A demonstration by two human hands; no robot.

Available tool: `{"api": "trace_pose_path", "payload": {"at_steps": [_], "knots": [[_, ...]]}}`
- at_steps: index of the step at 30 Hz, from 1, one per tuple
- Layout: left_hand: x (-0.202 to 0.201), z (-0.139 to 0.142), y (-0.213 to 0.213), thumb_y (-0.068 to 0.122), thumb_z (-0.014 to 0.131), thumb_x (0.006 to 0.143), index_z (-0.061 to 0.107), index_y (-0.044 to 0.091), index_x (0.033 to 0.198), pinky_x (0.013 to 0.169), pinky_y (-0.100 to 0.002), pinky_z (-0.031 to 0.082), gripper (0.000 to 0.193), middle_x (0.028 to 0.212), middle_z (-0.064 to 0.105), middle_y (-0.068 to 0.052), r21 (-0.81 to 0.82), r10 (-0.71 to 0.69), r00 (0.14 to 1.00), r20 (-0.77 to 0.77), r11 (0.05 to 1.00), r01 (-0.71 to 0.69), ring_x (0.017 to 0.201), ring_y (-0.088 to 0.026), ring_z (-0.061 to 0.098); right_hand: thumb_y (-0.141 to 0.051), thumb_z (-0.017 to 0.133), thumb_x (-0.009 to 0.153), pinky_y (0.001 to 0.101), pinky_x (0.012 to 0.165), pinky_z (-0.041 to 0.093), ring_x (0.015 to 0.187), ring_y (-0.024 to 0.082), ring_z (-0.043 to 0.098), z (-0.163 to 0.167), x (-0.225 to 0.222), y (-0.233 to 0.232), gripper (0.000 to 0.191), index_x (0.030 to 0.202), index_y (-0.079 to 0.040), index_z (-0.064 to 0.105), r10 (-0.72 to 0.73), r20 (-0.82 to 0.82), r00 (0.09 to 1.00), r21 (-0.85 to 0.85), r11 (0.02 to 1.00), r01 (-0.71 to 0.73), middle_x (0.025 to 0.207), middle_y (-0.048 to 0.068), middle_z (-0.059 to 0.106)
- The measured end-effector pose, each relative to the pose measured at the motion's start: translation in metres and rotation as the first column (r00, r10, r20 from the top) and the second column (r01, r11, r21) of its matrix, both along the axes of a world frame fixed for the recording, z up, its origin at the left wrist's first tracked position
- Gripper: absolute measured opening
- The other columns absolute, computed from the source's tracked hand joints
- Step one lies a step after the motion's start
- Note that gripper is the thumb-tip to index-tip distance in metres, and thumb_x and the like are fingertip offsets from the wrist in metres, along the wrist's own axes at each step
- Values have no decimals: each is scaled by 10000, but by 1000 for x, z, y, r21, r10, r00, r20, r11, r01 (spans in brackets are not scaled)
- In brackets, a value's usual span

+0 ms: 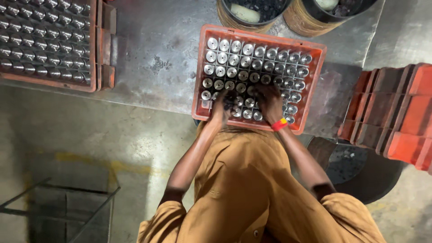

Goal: The person picks small cylindrical metal components one at a time from buckets and from a full tray and seats each into the cells of an orange plastic tray on the workbench, filling the grid cell by cell. At the end they lift two finished metal parts out of the tray.

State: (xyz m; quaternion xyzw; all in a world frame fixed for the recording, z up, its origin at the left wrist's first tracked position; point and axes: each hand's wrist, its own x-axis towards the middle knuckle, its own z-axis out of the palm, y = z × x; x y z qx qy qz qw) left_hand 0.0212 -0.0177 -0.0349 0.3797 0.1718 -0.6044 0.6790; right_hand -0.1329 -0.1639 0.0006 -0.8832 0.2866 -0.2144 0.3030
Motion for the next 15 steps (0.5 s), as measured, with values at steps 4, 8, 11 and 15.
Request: {"api": "trace_pose_path", "payload": {"at_steps": [4,8,11,15], "knots": [[7,2,15,335,575,1013,631,137,996,463,-246,342,206,731,611,6,14,8,998,64,1000,-9,553,-104,522,1,671,802,459,975,492,1077,359,629,3,14,1,320,1099,-87,753,181,-154,971,-235,948,-214,1095,127,731],[5,3,20,331,607,1038,605,143,996,473,-232,347,193,724,577,22,52,-43,981,191,998,33,565,-82,506,-23,671,784,462,905,491,1055,365,635,8,26,0,318,1085,-82,751,152,-231,961,-253,944,-210,1088,128,729],[4,3,18,340,616,1036,599,129,1002,472,-229,347,215,723,581,14,66,-89,967,240,995,75,565,-77,498,-69,700,823,457,841,511,971,340,645,16,19,-1,328,1149,-59,735,108,-206,973,-159,977,-142,1019,126,723],[-5,9,16,378,571,1021,587,115,1008,396,-235,312,264,668,533,23,25,-236,814,532,964,263,493,-69,458,-226,739,927,386,676,504,737,220,618,11,-3,19,356,1222,-27,713,-48,-82,995,411,908,78,869,108,716]]}}
